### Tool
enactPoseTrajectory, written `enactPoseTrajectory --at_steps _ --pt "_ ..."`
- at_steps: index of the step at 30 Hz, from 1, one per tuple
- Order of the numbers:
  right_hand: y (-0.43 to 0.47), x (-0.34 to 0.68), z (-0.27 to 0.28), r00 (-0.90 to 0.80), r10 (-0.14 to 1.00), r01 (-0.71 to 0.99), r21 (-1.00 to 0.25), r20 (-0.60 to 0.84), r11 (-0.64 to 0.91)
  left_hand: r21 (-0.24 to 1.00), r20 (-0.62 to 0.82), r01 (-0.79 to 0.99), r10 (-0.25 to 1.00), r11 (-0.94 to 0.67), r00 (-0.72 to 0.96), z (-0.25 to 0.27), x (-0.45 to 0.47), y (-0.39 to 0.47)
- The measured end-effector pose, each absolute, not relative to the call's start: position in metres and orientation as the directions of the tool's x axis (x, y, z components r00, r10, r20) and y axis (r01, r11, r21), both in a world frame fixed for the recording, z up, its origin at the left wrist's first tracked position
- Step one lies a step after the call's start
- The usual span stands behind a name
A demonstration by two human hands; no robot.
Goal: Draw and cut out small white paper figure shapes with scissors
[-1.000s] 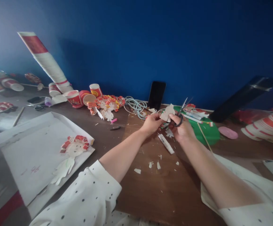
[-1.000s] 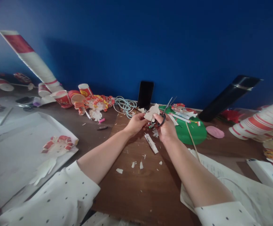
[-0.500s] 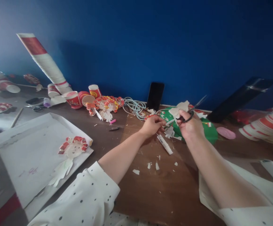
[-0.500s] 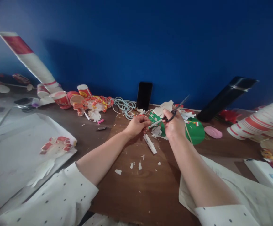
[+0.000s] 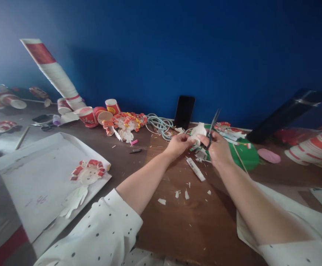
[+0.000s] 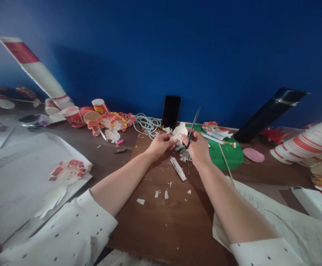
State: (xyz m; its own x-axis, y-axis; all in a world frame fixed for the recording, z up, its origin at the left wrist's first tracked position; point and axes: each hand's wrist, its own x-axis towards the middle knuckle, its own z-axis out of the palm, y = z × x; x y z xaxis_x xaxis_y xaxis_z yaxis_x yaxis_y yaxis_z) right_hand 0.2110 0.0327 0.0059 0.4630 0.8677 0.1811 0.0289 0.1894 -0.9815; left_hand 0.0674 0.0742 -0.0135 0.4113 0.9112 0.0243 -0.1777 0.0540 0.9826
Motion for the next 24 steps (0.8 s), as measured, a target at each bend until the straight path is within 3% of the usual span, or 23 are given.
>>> enactPoseTrajectory --at_steps 4,10,15,24 --pt "0.033 0.209 0.001 0.472 0.87 0.018 -0.988 0.142 0.152 0.936 -0.043 -0.313 0.935 0.16 0.351 -0.009 0.068 0.077" --pt "0.023 0.193 0.002 0.316 0.947 -0.054 -0.995 0.064 0.085 0.77 -0.026 -0.602 0.953 0.211 0.302 0.002 0.066 0.079" --pt "0.019 0.19 0.0 0.211 0.976 0.034 -0.998 0.06 0.054 0.756 -0.043 -0.619 0.959 0.215 0.28 0.0 0.064 0.081" --pt "0.017 0.192 0.003 0.166 0.985 0.154 -0.988 0.046 0.02 0.67 -0.044 -0.703 0.958 0.24 0.285 0.0 0.064 0.081"
